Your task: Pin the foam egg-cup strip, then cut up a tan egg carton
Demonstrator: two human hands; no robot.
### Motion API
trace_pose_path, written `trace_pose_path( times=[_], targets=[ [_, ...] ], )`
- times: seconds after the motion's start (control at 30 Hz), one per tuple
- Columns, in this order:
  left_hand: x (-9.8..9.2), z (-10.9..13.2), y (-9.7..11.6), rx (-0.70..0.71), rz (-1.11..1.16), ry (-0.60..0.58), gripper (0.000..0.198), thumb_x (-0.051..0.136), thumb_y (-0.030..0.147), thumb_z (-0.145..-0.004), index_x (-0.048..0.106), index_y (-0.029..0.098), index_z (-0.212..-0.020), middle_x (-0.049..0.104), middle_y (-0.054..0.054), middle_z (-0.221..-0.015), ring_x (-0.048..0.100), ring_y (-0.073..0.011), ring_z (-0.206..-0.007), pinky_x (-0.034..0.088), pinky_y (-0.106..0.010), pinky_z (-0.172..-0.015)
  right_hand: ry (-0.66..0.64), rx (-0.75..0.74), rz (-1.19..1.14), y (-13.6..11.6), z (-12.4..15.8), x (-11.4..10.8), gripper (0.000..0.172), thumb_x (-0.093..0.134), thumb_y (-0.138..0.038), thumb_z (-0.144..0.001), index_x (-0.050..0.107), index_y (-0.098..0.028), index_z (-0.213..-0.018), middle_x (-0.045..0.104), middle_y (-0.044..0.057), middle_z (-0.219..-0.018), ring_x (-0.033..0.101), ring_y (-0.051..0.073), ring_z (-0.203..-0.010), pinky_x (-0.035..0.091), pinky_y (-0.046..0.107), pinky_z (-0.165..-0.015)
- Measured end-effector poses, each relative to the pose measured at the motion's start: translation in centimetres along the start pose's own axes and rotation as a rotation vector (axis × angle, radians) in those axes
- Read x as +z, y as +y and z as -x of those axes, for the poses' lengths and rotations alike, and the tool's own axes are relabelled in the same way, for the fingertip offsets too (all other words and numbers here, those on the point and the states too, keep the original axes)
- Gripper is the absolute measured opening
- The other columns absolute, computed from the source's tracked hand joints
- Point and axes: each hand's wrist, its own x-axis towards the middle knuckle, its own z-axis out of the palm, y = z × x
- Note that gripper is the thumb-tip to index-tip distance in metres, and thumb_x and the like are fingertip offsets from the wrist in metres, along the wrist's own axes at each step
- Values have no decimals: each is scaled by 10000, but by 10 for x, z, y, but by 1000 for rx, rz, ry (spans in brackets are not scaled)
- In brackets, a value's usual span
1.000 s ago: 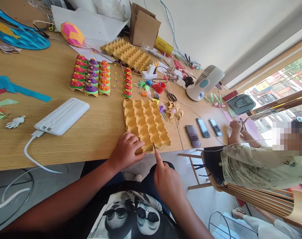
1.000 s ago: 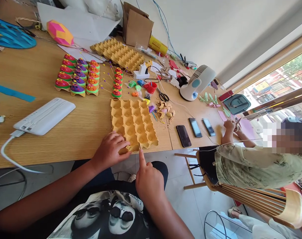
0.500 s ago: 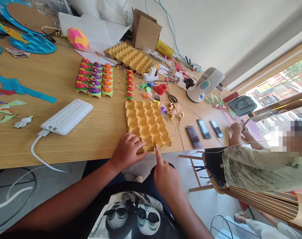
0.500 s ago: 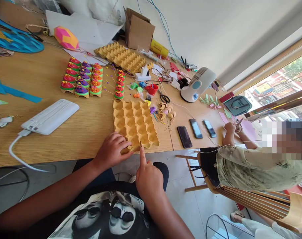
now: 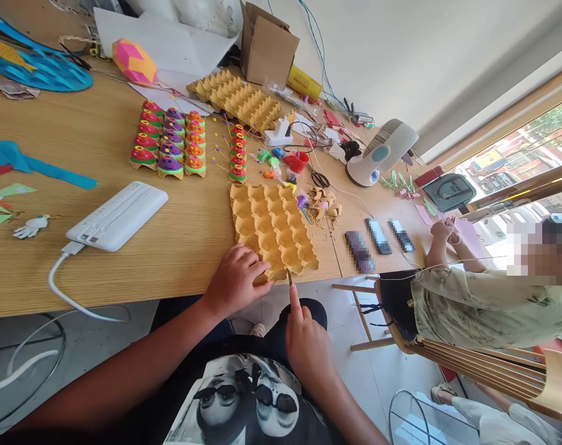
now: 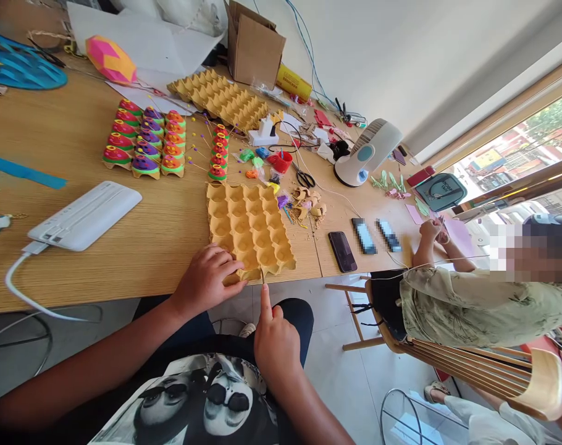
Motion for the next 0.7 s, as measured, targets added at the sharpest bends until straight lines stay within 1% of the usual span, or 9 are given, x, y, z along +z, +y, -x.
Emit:
trace_pose_path(
  times=[0.17,0.3,0.43,0.7],
  targets=[
    [1,0,0,6,-17,11,236,674,427,-909,741,228,-1018,668,-61,-883,580,-288,-1025,449,-500,-1088,89,-37,-25,4,-4,28,653,366,-176,-1066,154,-192,-1684,693,88,-1082,702,161,-737,498,251,-579],
    [1,0,0,7,-13,18,243,682,427,-903,747,223,-1017,676,-66,-886,584,-288,-1021,453,-506,-1087,131,-44,-52,7,-6,41,648,376,-194,-1075,153,-196,-1683,698,79,-1065,698,158,-729,477,248,-566],
    [2,1,-1,6,-6,25,247,691,428,-898,755,222,-1020,686,-71,-899,586,-298,-1040,454,-513,-1087,139,-57,-80,8,-7,46,646,380,-187,-1072,165,-195,-1681,701,89,-1095,705,156,-748,474,243,-577],
    [2,1,-1,7,22,41,236,710,423,-878,763,230,-1004,698,-75,-896,596,-297,-1024,471,-519,-1068,117,-60,-105,7,-4,44,651,389,-174,-1064,178,-176,-1680,703,94,-1128,713,173,-784,495,259,-597]
  ],
)
